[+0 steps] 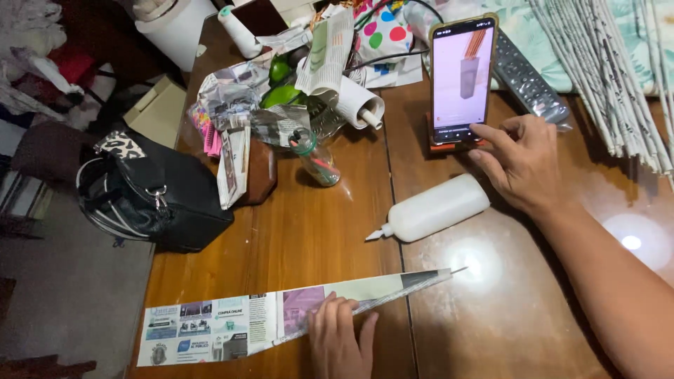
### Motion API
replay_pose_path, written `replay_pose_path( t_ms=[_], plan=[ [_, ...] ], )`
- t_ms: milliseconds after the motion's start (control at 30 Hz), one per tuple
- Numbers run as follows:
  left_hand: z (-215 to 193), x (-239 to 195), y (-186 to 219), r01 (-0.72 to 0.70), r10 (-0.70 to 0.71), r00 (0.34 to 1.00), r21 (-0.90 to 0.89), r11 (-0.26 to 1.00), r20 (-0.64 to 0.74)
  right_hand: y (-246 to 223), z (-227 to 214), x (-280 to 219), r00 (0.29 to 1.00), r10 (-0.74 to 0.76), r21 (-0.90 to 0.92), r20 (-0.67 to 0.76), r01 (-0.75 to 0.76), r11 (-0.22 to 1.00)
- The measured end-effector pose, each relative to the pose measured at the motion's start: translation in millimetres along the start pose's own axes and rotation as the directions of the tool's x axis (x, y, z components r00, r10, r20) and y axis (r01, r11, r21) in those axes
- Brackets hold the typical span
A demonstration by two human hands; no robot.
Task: Rolling strips of newspaper into thin tubes using a wooden stick and glue
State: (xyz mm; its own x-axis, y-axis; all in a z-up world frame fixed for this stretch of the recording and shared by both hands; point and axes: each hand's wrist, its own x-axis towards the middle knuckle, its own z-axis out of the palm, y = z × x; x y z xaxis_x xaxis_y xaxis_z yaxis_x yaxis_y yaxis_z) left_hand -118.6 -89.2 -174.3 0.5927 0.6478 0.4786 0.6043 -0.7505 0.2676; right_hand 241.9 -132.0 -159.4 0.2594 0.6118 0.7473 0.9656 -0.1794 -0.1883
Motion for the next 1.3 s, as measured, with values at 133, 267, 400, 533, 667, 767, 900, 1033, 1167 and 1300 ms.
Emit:
replay_pose_path(
  t_ms=[133,267,400,533,667,767,900,1033,1167,1300],
  plan=[
    [11,-18,-3,0.003,-0.005,0.998,0.035,0.999,0.059,-3,0,3,1.000,0.002,0.023,-0.011,-0.001,1.000],
    [14,-21,-2,0.003,-0.010,0.987,0.048,0.999,0.163,-4,1,4,0.999,0.002,0.025,0.040,-0.003,1.000],
    [8,-17,7,0.012,-0.033,0.978,0.101,0.995,0.204,-3,1,4,0.999,0.010,0.045,0.054,-0.013,0.999],
    [6,-14,10,0.003,-0.023,0.971,0.086,0.996,0.239,-3,2,8,0.993,0.099,-0.009,0.060,-0.098,0.995],
    [3,-14,13,0.031,-0.052,0.931,0.065,0.997,0.361,-4,1,6,0.993,0.120,-0.022,0.020,-0.120,0.993],
    [1,-13,12,0.074,-0.086,0.885,0.045,0.996,0.457,-4,2,4,0.996,0.086,0.016,0.033,-0.086,0.996],
    [-2,-10,18,0.150,-0.136,0.834,0.018,0.989,0.535,-5,-1,3,0.981,-0.006,0.048,0.195,-0.004,0.999],
    [0,-11,32,0.171,-0.130,0.872,-0.045,0.984,0.472,-13,-4,8,0.960,-0.066,-0.033,0.273,0.078,0.996],
    [2,-15,42,0.100,-0.079,0.918,-0.034,0.994,0.388,-16,-6,11,0.922,0.016,-0.105,0.386,0.027,0.994],
    [-3,-12,47,0.024,-0.023,0.941,0.003,1.000,0.337,-18,-10,13,0.911,0.029,-0.119,0.411,0.022,0.993]
  ],
)
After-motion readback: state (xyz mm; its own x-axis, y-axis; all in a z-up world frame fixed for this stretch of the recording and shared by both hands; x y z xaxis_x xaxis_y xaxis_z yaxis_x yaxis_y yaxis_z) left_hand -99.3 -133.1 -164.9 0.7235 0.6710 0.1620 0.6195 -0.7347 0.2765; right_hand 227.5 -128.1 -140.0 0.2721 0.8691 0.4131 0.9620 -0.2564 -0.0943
